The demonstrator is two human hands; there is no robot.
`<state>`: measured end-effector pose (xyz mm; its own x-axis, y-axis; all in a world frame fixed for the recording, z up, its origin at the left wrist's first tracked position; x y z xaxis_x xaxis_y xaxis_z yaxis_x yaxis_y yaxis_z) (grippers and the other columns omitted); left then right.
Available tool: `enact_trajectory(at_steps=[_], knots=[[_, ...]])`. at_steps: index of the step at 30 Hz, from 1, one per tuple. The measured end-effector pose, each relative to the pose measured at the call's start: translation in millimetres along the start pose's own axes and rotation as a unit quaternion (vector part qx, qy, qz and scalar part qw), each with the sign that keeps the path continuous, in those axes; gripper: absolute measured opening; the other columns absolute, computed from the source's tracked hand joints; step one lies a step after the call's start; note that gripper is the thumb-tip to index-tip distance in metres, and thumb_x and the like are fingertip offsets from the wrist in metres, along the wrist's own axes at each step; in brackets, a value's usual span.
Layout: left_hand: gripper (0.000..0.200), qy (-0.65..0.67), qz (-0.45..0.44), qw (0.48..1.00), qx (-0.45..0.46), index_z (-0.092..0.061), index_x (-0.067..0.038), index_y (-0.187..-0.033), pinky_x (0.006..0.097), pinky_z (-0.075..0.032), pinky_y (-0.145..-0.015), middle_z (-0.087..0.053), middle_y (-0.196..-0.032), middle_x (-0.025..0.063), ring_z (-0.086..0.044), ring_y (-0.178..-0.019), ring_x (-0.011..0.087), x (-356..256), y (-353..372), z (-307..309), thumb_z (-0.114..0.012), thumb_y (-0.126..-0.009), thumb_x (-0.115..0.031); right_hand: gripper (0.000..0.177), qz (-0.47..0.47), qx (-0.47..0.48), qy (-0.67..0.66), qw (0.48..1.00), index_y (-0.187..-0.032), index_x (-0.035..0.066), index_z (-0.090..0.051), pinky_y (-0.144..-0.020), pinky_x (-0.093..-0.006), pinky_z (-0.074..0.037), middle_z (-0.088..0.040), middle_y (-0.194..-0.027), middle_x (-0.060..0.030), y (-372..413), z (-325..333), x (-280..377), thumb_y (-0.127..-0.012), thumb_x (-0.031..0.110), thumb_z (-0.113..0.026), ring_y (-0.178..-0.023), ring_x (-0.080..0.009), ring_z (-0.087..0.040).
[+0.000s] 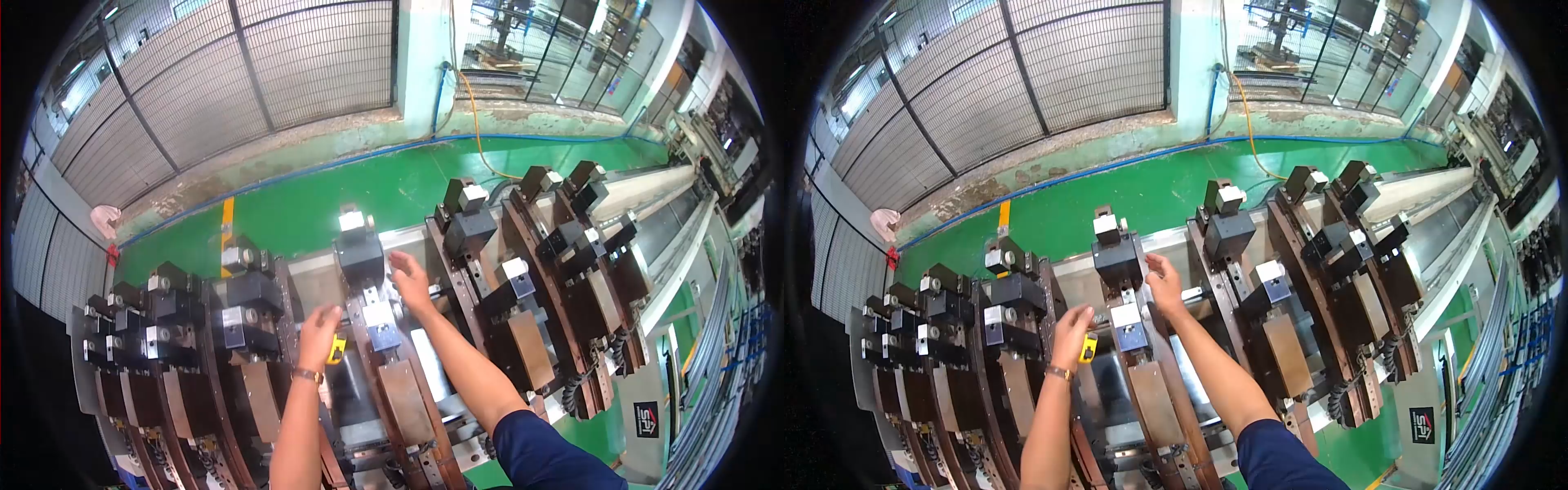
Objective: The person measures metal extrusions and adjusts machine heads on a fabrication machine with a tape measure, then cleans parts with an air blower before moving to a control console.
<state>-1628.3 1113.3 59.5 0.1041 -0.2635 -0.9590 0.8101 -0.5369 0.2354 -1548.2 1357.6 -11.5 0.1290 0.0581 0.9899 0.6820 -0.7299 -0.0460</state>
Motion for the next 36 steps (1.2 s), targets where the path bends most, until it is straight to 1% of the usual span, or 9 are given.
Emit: enact_trajectory(at_steps=[3, 4, 6, 11, 16, 17, 21, 33, 36], knots=[[0.067, -0.133, -0.026, 0.991, -0.009, -0.058, 0.002, -0.136, 0.0298, -0.050, -0.074, -0.067, -0.091, 0.0086, -0.064, -0.080, 0.0151, 16.0, -65.4, -3.4, -0.076, -0.089, -0.041, 0.047, -0.074, -0.028, -0.081, 0.994, -0.136, -0.001, -0.056, -0.106, -0.0371, -0.046, -0.060, -0.136, -0.0170, -18.2, -9.1, 7.4, -0.091, 0.008, -0.047, -0.128, -0.0242, -0.056], [0.074, -0.161, -0.027, 0.987, -0.001, -0.055, 0.002, -0.139, 0.0333, -0.050, -0.082, -0.065, -0.104, 0.0159, -0.064, -0.092, 0.0212, 6.2, -74.0, -5.5, -0.078, -0.086, -0.045, 0.039, -0.033, -0.069, -0.110, 0.991, -0.126, -0.002, -0.063, -0.088, -0.0263, -0.047, -0.067, -0.123, -0.0123, -25.6, -12.1, -1.7, -0.093, 0.009, -0.046, -0.112, -0.0180, -0.061], [0.090, -0.217, -0.032, 0.975, 0.022, -0.049, 0.001, -0.145, 0.0403, -0.049, -0.097, -0.061, -0.131, 0.0305, -0.063, -0.114, 0.0333, -16.5, -84.4, -13.8, -0.080, -0.080, -0.052, 0.037, -0.051, -0.075, -0.122, 0.988, -0.125, -0.002, -0.063, -0.089, -0.0268, -0.047, -0.067, -0.121, -0.0114, -34.0, -23.1, -9.8, -0.094, 0.008, -0.045, -0.111, -0.0178, -0.062], [0.098, -0.181, -0.045, 0.978, 0.093, -0.043, 0.005, -0.149, 0.0340, -0.053, -0.078, -0.071, -0.100, 0.0162, -0.067, -0.082, 0.0206, 0.4, -127.9, -24.4, -0.085, -0.076, -0.045, 0.033, -0.058, -0.106, -0.101, 0.987, -0.118, 0.000, -0.068, -0.092, -0.0311, -0.049, -0.070, -0.111, -0.0099, -41.2, -32.6, -10.4, -0.099, 0.013, -0.045, -0.106, -0.0180, -0.063], [0.095, -0.231, -0.111, 0.957, 0.139, -0.050, 0.008, -0.141, 0.0427, -0.053, -0.090, -0.068, -0.109, 0.0265, -0.067, -0.099, 0.0382, -8.2, -142.6, -25.4, -0.087, -0.070, -0.043, 0.034, 0.023, -0.124, -0.053, 0.991, -0.106, -0.001, -0.068, -0.087, -0.0312, -0.047, -0.068, -0.099, -0.0075, -52.8, -38.8, -13.7, -0.101, 0.018, -0.040, -0.094, -0.0163, -0.060], [0.077, -0.308, -0.106, 0.938, 0.116, -0.060, 0.004, -0.130, 0.0420, -0.049, -0.100, -0.069, -0.117, 0.0240, -0.065, -0.113, 0.0364, -10.9, -142.9, -25.2, -0.086, -0.073, -0.040, 0.034, 0.027, -0.120, -0.083, 0.989, -0.103, -0.001, -0.066, -0.087, -0.0304, -0.045, -0.065, -0.098, -0.0058, -59.3, -42.1, -20.1, -0.100, 0.019, -0.039, -0.093, -0.0151, -0.058], [0.080, -0.337, -0.125, 0.927, 0.111, -0.059, 0.005, -0.130, 0.0427, -0.043, -0.108, -0.059, -0.130, 0.0265, -0.056, -0.125, 0.0398, -18.7, -142.6, -22.9, -0.086, -0.072, -0.044, 0.035, 0.064, -0.169, -0.111, 0.977, -0.096, -0.002, -0.065, -0.087, -0.0293, -0.043, -0.062, -0.095, -0.0040, -67.0, -50.9, -36.0, -0.100, 0.021, -0.039, -0.091, -0.0155, -0.055], [0.075, -0.390, -0.098, 0.901, 0.161, -0.059, -0.001, -0.132, 0.0481, -0.052, -0.095, -0.070, -0.112, 0.0290, -0.067, -0.106, 0.0452, -27.4, -121.1, -23.5, -0.082, -0.076, -0.045, 0.036, 0.111, -0.135, -0.071, 0.982, -0.093, 0.000, -0.061, -0.071, -0.0292, -0.040, -0.058, -0.086, -0.0020, -51.4, -43.5, -48.0, -0.098, 0.026, -0.037, -0.079, -0.0127, -0.050], [0.076, -0.373, -0.110, 0.908, 0.155, -0.057, -0.004, -0.134, 0.0505, -0.053, -0.092, -0.070, -0.109, 0.0282, -0.067, -0.104, 0.0459, -9.6, -80.6, -24.0, -0.081, -0.077, -0.049, 0.038, 0.037, -0.112, -0.073, 0.990, -0.089, -0.001, -0.061, -0.065, -0.0283, -0.037, -0.056, -0.076, 0.0006, -7.1, -27.1, -41.6, -0.094, 0.030, -0.039, -0.073, -0.0100, -0.046]])
Point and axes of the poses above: each hand's wrist, its own y-axis away from the middle knuckle, its own z-axis out of the back of the hand, x = y × z, the point moved 3 cm from there along -y, towards the middle knuckle
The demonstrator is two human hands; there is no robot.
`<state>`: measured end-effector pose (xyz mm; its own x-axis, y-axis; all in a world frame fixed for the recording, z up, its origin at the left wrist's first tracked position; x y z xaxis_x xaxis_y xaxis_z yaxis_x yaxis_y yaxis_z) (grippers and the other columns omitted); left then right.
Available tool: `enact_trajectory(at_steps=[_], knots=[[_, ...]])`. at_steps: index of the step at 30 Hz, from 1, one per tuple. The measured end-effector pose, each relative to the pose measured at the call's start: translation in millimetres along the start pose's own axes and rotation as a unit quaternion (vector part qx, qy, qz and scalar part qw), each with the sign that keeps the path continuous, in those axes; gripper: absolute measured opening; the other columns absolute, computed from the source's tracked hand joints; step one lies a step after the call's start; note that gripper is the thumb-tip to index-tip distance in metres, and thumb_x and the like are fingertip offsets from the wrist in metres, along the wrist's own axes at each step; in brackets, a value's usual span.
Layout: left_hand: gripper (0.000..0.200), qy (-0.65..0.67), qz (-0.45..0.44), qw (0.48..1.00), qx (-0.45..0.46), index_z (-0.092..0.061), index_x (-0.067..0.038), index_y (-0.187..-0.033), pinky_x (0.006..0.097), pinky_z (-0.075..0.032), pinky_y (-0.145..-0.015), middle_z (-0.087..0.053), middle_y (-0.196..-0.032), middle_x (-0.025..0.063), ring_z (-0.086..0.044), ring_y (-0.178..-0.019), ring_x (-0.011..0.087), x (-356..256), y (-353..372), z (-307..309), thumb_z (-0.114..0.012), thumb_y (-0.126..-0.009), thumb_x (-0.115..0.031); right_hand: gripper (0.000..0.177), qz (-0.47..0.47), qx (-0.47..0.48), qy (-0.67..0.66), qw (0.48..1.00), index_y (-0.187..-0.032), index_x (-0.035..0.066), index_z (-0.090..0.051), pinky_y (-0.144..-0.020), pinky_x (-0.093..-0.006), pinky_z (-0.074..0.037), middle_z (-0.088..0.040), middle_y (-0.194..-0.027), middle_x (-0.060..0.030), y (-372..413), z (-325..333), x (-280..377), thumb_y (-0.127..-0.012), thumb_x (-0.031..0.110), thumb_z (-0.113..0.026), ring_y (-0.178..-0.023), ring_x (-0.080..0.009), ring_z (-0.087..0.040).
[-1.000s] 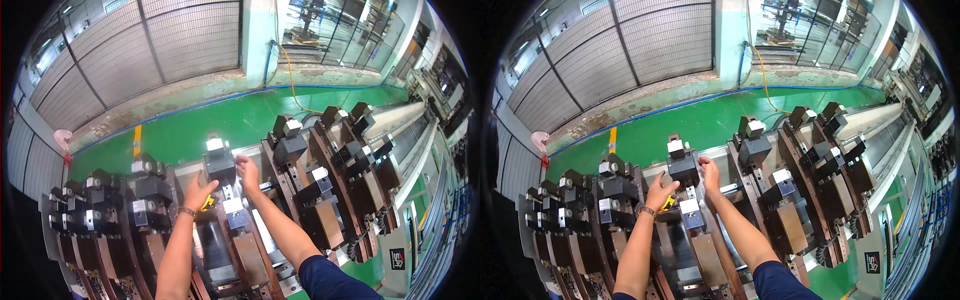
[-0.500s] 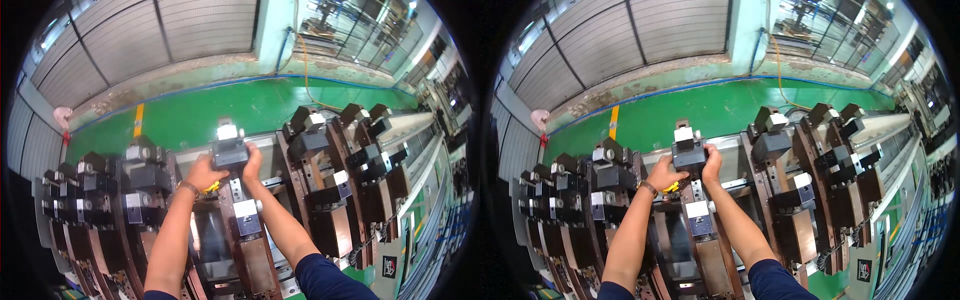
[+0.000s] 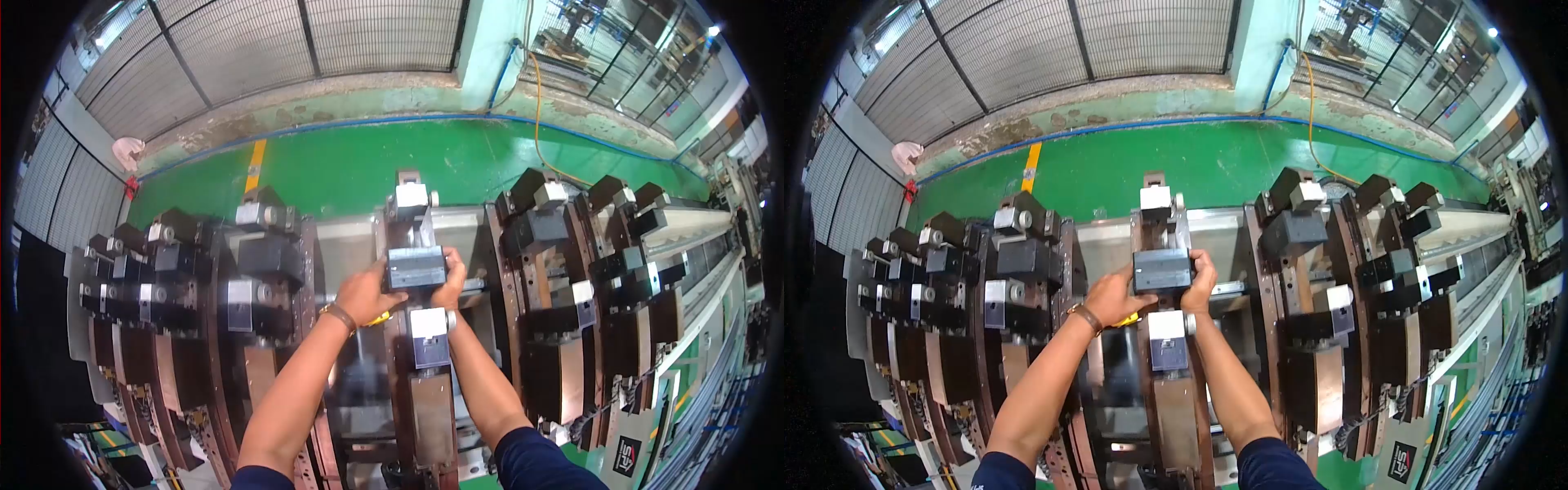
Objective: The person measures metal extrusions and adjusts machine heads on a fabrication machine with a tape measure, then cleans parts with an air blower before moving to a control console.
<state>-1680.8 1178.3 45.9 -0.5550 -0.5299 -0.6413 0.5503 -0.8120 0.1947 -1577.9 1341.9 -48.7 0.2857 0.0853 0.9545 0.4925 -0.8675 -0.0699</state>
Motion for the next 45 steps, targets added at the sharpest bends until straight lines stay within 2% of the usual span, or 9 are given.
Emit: enact_trajectory(at_steps=[4, 5, 7, 10, 16, 25, 31, 37, 45], knots=[[0.075, -0.033, -0.015, 0.999, 0.003, -0.053, -0.005, -0.136, 0.0498, -0.055, -0.088, -0.070, -0.112, 0.0253, -0.068, -0.102, 0.0437, -0.1, 16.6, -11.2, -0.082, -0.078, -0.042, 0.038, 0.115, -0.009, 0.081, 0.990, -0.091, -0.002, -0.061, -0.067, -0.0298, -0.038, -0.054, -0.078, -0.0012, 19.9, 4.8, 11.8, -0.096, 0.028, -0.037, -0.074, -0.0123, -0.046], [0.074, -0.038, -0.019, 0.999, -0.014, -0.053, -0.005, -0.135, 0.0500, -0.055, -0.087, -0.070, -0.111, 0.0251, -0.068, -0.101, 0.0437, -5.1, 22.1, -9.5, -0.081, -0.079, -0.044, 0.039, -0.035, 0.002, -0.008, 0.999, -0.091, -0.002, -0.061, -0.070, -0.0300, -0.039, -0.055, -0.081, -0.0028, 19.3, 9.8, 4.8, -0.095, 0.028, -0.038, -0.078, -0.0136, -0.048], [0.074, -0.028, 0.014, 0.999, 0.020, -0.053, -0.005, -0.135, 0.0500, -0.055, -0.088, -0.070, -0.111, 0.0254, -0.068, -0.102, 0.0436, -9.3, 23.4, -5.1, -0.081, -0.080, -0.045, 0.038, 0.197, -0.012, 0.186, 0.962, -0.091, -0.001, -0.061, -0.068, -0.0301, -0.038, -0.055, -0.079, -0.0017, 25.0, 4.2, 20.8, -0.094, 0.028, -0.037, -0.075, -0.0123, -0.046], [0.076, -0.055, -0.023, 0.998, -0.008, -0.050, -0.003, -0.138, 0.0508, -0.054, -0.088, -0.070, -0.111, 0.0262, -0.067, -0.104, 0.0441, -12.5, 25.1, -3.6, -0.079, -0.081, -0.044, 0.036, -0.017, 0.019, -0.035, 0.999, -0.093, 0.000, -0.060, -0.068, -0.0299, -0.039, -0.053, -0.079, -0.0006, 18.3, 14.2, -5.4, -0.096, 0.023, -0.034, -0.074, -0.0104, -0.045], [0.080, -0.042, 0.020, 0.998, -0.040, -0.047, -0.001, -0.144, 0.0489, -0.054, -0.090, -0.072, -0.109, 0.0241, -0.068, -0.102, 0.0435, -7.3, 43.5, -0.9, -0.077, -0.082, -0.042, 0.032, -0.023, 0.039, 0.021, 0.999, -0.108, -0.003, -0.064, -0.085, -0.0305, -0.045, -0.062, -0.095, -0.0055, 26.8, 17.6, 31.7, -0.096, 0.018, -0.043, -0.089, -0.0146, -0.055], [0.030, 0.433, 0.117, 0.887, -0.104, -0.066, 0.002, -0.122, 0.0237, -0.051, -0.072, -0.068, -0.087, 0.0011, -0.063, -0.082, 0.0075, -30.9, 334.7, 40.1, -0.066, -0.100, -0.017, 0.025, -0.049, -0.016, 0.059, 0.997, -0.120, -0.001, -0.063, -0.101, -0.0334, -0.047, -0.066, -0.116, -0.0098, 179.2, 112.2, 153.1, -0.103, 0.012, -0.051, -0.110, -0.0191, -0.062], [0.044, 0.330, 0.170, 0.894, -0.250, -0.073, 0.000, -0.106, 0.0272, -0.048, -0.070, -0.068, -0.081, 0.0033, -0.061, -0.079, 0.0097, 33.6, 427.2, 84.7, -0.064, -0.100, -0.043, 0.018, -0.005, 0.080, -0.009, 0.997, -0.110, -0.001, -0.066, -0.096, -0.0297, -0.047, -0.068, -0.108, -0.0066, 263.8, 19.7, 250.8, -0.099, 0.008, -0.055, -0.104, -0.0162, -0.061], [0.071, 0.246, 0.194, 0.935, -0.164, -0.071, 0.004, -0.104, 0.0300, -0.048, -0.071, -0.066, -0.085, 0.0063, -0.060, -0.081, 0.0142, 92.6, 377.7, 105.5, -0.061, -0.093, -0.065, 0.022, -0.072, 0.286, 0.109, 0.949, -0.115, -0.001, -0.066, -0.094, -0.0285, -0.049, -0.070, -0.107, -0.0065, 307.5, -69.7, 203.1, -0.098, 0.012, -0.062, -0.101, -0.0141, -0.064], [0.088, 0.321, 0.158, 0.930, 0.081, -0.073, 0.002, -0.119, 0.0303, -0.050, -0.076, -0.071, -0.107, 0.0110, -0.064, -0.090, 0.0154, 145.8, 297.2, 101.3, -0.060, -0.084, -0.078, 0.036, -0.064, 0.230, 0.194, 0.951, -0.124, -0.004, -0.064, -0.099, -0.0320, -0.049, -0.069, -0.123, -0.0148, 284.7, -159.7, 68.0, -0.095, 0.016, -0.065, -0.113, -0.0198, -0.065]])
Point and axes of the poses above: each hand's wrist, its own y-axis away from the middle knuckle, its own z-axis out of the back of the hand, x = y × z, the point moved 3 cm from there along -y, towards the middle knuckle
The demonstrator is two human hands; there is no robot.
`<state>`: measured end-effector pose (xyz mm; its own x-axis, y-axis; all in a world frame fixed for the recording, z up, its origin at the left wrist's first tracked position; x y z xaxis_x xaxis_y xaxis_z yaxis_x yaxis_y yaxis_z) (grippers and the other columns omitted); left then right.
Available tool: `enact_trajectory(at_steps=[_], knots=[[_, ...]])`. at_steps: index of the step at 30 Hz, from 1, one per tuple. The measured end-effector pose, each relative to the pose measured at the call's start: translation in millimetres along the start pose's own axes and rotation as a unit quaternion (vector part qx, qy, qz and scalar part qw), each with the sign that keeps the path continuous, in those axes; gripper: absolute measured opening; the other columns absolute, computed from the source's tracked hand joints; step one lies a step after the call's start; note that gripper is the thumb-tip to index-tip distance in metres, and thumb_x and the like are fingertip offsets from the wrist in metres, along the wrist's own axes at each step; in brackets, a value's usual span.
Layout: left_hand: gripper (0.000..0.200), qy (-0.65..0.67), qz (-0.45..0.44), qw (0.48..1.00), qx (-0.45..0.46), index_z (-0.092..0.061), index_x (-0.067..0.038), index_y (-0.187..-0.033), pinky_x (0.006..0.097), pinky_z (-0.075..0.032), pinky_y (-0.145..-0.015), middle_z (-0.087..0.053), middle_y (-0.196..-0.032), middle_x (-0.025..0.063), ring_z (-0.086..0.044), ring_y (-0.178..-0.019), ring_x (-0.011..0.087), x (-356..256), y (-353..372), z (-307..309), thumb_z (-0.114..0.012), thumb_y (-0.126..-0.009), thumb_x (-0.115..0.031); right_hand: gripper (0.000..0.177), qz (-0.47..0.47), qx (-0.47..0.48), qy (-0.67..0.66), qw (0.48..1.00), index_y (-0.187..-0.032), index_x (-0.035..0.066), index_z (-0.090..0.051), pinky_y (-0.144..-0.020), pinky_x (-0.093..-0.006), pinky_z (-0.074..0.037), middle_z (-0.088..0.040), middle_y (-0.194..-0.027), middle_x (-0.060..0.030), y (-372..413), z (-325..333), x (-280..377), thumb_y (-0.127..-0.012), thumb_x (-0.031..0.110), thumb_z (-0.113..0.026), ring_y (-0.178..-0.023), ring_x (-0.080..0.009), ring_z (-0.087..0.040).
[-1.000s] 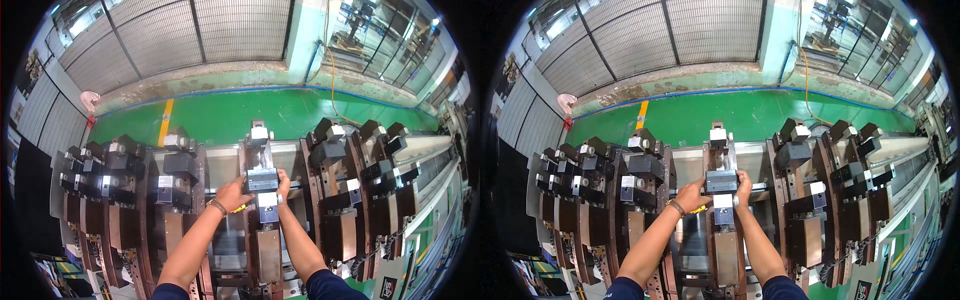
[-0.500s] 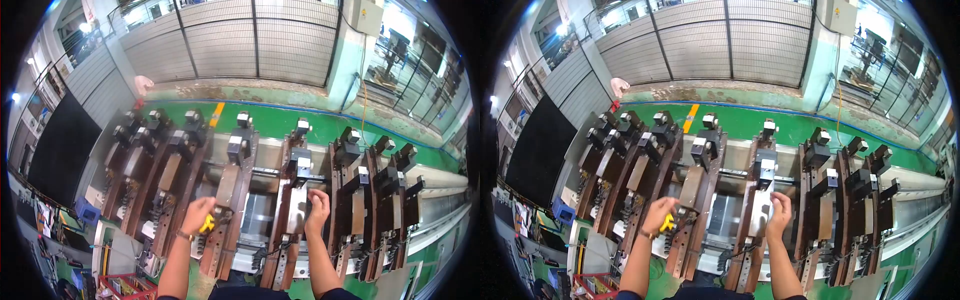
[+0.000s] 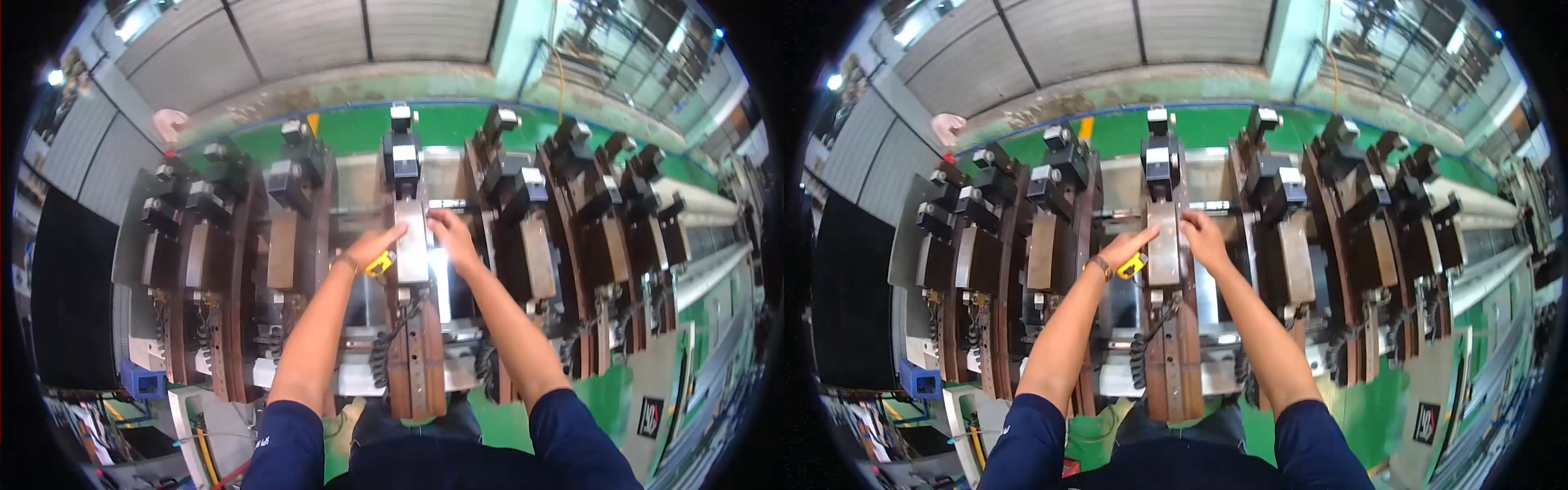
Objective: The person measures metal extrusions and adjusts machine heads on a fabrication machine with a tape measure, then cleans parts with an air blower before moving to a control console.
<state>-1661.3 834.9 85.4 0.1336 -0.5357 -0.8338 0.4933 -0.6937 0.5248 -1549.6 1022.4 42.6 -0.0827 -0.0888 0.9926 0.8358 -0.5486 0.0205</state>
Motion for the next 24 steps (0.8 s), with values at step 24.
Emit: enact_trajectory(at_steps=[24], knots=[[0.088, -0.160, -0.045, 0.981, 0.096, -0.064, 0.012, -0.121, 0.0354, -0.048, -0.092, -0.069, -0.114, 0.0201, -0.064, -0.105, 0.0233, 26.1, -22.2, 3.7, -0.053, -0.091, -0.069, 0.030, -0.004, -0.009, 0.002, 1.000, -0.106, -0.003, -0.070, -0.078, -0.0278, -0.051, -0.072, -0.090, -0.0073, -5.5, -10.5, 3.3, -0.084, 0.017, -0.067, -0.084, -0.0115, -0.064]])
Point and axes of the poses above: each hand's wrist, its own y-axis away from the middle knuckle, its own z-axis out of the back of the hand, x = y × z, the point moved 3 cm from there along -y, towards the middle knuckle
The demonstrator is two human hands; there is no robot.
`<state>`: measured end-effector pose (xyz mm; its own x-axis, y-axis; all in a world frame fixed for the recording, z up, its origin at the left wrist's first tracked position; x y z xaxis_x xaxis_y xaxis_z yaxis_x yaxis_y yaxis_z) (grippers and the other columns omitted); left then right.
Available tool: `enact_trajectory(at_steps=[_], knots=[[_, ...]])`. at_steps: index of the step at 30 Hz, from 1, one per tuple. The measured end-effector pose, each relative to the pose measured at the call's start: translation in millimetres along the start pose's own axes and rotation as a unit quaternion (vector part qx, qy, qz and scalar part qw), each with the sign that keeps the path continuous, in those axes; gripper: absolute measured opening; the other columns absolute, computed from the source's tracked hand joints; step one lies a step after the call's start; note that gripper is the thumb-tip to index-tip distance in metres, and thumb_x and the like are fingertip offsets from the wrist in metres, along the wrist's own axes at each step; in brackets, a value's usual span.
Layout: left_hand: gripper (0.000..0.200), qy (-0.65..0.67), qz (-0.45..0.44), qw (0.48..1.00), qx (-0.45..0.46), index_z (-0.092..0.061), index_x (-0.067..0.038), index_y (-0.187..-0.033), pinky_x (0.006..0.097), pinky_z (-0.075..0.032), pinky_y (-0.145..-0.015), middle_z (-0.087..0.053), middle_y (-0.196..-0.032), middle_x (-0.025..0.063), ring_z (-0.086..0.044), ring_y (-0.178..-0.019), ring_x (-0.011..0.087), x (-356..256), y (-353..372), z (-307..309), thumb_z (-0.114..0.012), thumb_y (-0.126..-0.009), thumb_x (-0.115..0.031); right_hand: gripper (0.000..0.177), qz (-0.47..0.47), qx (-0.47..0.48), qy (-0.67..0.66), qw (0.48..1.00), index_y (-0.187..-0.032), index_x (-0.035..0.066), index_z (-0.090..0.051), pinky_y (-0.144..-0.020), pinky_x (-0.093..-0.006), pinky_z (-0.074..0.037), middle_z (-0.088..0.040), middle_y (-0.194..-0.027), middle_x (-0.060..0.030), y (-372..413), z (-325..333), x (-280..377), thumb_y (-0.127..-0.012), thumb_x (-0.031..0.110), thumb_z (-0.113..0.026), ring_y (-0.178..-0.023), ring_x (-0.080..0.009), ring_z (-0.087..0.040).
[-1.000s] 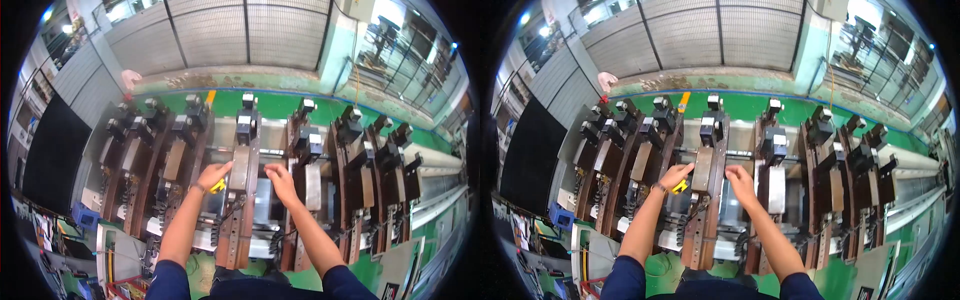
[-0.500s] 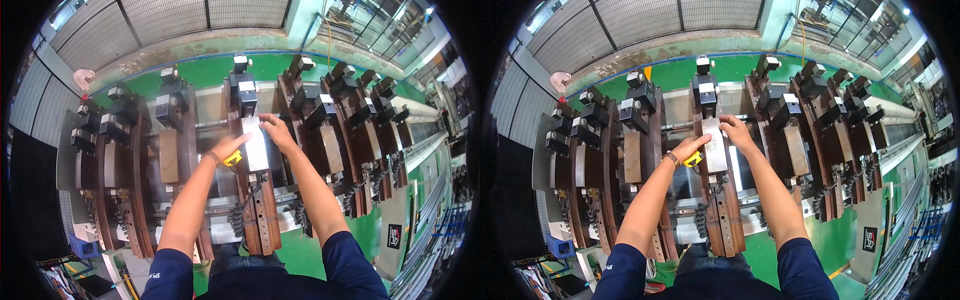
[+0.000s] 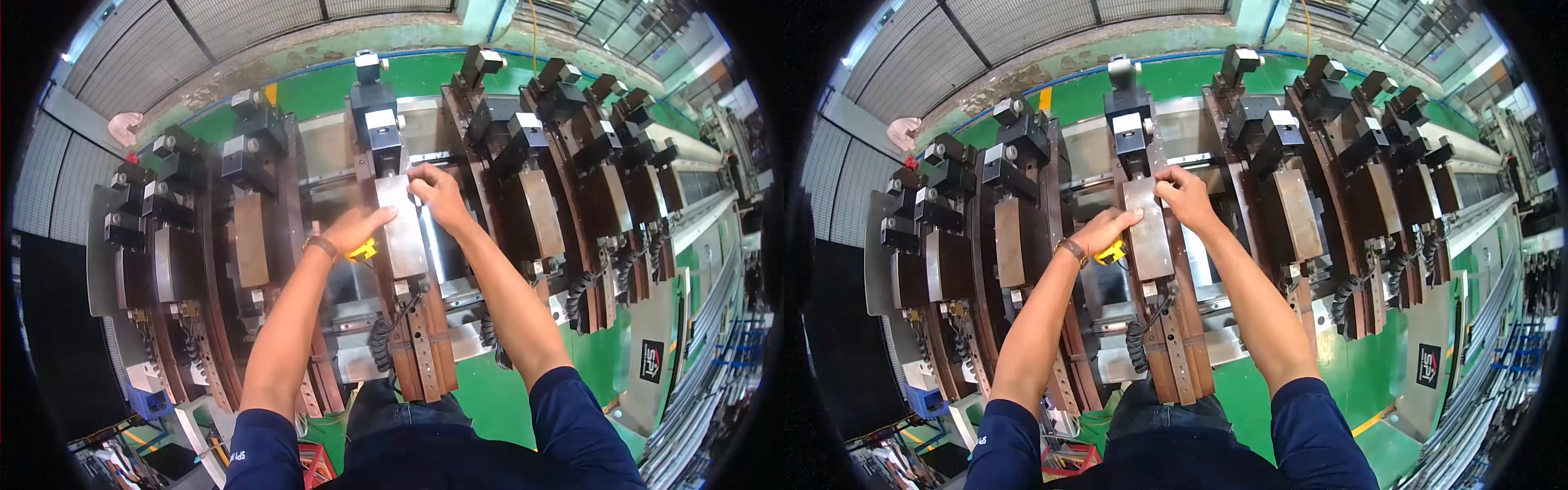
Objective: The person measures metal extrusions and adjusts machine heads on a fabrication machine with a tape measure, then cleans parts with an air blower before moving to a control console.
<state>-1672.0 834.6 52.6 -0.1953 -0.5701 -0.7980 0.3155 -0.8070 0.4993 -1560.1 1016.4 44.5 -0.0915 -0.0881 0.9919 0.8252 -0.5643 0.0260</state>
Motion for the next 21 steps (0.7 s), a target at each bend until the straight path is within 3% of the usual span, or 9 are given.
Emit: enact_trajectory(at_steps=[4, 6, 9, 10, 13, 14, 16, 18, 21], knots=[[0.095, -0.006, -0.019, 0.999, -0.046, -0.064, 0.012, -0.124, 0.0379, -0.047, -0.097, -0.068, -0.117, 0.0232, -0.063, -0.111, 0.0274, 1.6, 23.6, -17.5, -0.052, -0.088, -0.076, 0.030, 0.010, 0.016, 0.005, 1.000, -0.107, -0.003, -0.070, -0.078, -0.0276, -0.052, -0.072, -0.093, -0.0064, 25.3, 3.0, 3.1, -0.085, 0.018, -0.067, -0.084, -0.0111, -0.065], [0.089, 0.027, -0.022, 0.994, -0.102, -0.063, 0.009, -0.128, 0.0388, -0.046, -0.099, -0.066, -0.124, 0.0216, -0.061, -0.117, 0.0266, 2.2, 35.4, -25.3, -0.053, -0.092, -0.072, 0.031, -0.004, 0.028, -0.019, 0.999, -0.108, -0.003, -0.070, -0.079, -0.0273, -0.052, -0.072, -0.094, -0.0058, 31.4, 4.1, 6.6, -0.086, 0.018, -0.068, -0.084, -0.0110, -0.065], [0.071, 0.084, -0.082, 0.980, -0.163, -0.067, 0.006, -0.120, 0.0363, -0.047, -0.095, -0.069, -0.117, 0.0154, -0.063, -0.110, 0.0222, -2.4, 45.3, -16.1, -0.055, -0.098, -0.061, 0.037, 0.043, 0.018, 0.078, 0.996, -0.117, 0.001, -0.069, -0.087, -0.0331, -0.052, -0.074, -0.106, -0.0119, 36.0, 12.2, 7.9, -0.086, 0.020, -0.068, -0.094, -0.0205, -0.068], [0.050, 0.110, -0.047, 0.977, -0.179, -0.070, 0.002, -0.100, 0.0307, -0.049, -0.083, -0.070, -0.099, 0.0071, -0.063, -0.093, 0.0147, -1.4, 54.1, -4.4, -0.059, -0.101, -0.047, 0.038, 0.064, 0.014, 0.110, 0.992, -0.119, 0.001, -0.069, -0.089, -0.0344, -0.052, -0.074, -0.109, -0.0135, 38.6, 11.4, 11.4, -0.086, 0.021, -0.068, -0.097, -0.0230, -0.068], [0.033, 0.158, -0.055, 0.956, -0.242, -0.064, -0.004, -0.076, 0.0249, -0.046, -0.067, -0.063, -0.077, -0.0008, -0.059, -0.074, 0.0081, 4.1, 102.9, 40.9, -0.066, -0.098, -0.029, 0.036, 0.104, -0.064, 0.163, 0.979, -0.121, 0.005, -0.069, -0.092, -0.0378, -0.051, -0.071, -0.114, -0.0139, 51.2, 7.0, 29.9, -0.088, 0.016, -0.067, -0.105, -0.0277, -0.064], [0.024, 0.173, -0.066, 0.952, -0.243, -0.068, -0.001, -0.093, 0.0250, -0.048, -0.072, -0.065, -0.085, 0.0009, -0.060, -0.080, 0.0090, 6.2, 123.7, 57.9, -0.066, -0.098, -0.025, 0.034, 0.128, -0.106, 0.190, 0.968, -0.120, 0.005, -0.069, -0.089, -0.0375, -0.051, -0.071, -0.112, -0.0127, 55.7, 2.2, 50.0, -0.088, 0.014, -0.066, -0.103, -0.0269, -0.063], [0.036, 0.169, -0.148, 0.926, -0.302, -0.065, 0.002, -0.122, 0.0259, -0.050, -0.079, -0.067, -0.097, 0.0034, -0.062, -0.088, 0.0101, 1.7, 169.2, 88.4, -0.066, -0.098, -0.024, 0.029, 0.129, -0.130, 0.127, 0.975, -0.118, 0.006, -0.070, -0.085, -0.0350, -0.051, -0.069, -0.109, -0.0100, 61.4, -16.7, 87.6, -0.089, 0.009, -0.065, -0.099, -0.0244, -0.062], [0.055, 0.073, -0.087, 0.920, -0.376, -0.052, 0.004, -0.142, 0.0268, -0.050, -0.086, -0.066, -0.109, 0.0060, -0.063, -0.096, 0.0115, 19.3, 202.0, 128.9, -0.067, -0.098, -0.025, 0.027, 0.164, -0.126, 0.079, 0.975, -0.116, 0.006, -0.070, -0.083, -0.0322, -0.050, -0.067, -0.110, -0.0077, 56.2, -47.7, 106.6, -0.090, 0.009, -0.065, -0.098, -0.0208, -0.061], [0.059, 0.111, -0.033, 0.914, -0.389, -0.060, 0.004, -0.134, 0.0271, -0.049, -0.088, -0.068, -0.113, 0.0083, -0.062, -0.100, 0.0136, 70.0, 210.5, 176.3, -0.069, -0.097, -0.040, 0.026, 0.154, -0.059, 0.056, 0.985, -0.116, 0.005, -0.070, -0.085, -0.0324, -0.050, -0.069, -0.106, -0.0107, 47.8, -116.0, 130.9, -0.092, 0.012, -0.066, -0.100, -0.0223, -0.062]])
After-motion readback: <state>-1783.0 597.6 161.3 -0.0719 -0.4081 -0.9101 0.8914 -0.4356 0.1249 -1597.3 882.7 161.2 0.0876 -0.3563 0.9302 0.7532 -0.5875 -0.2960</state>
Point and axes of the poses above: each hand's wrist, its own y-axis away from the middle knuckle, its own z-axis out of the back of the hand, x = y × z, the point moved 3 cm from there along -y, towards the middle knuckle
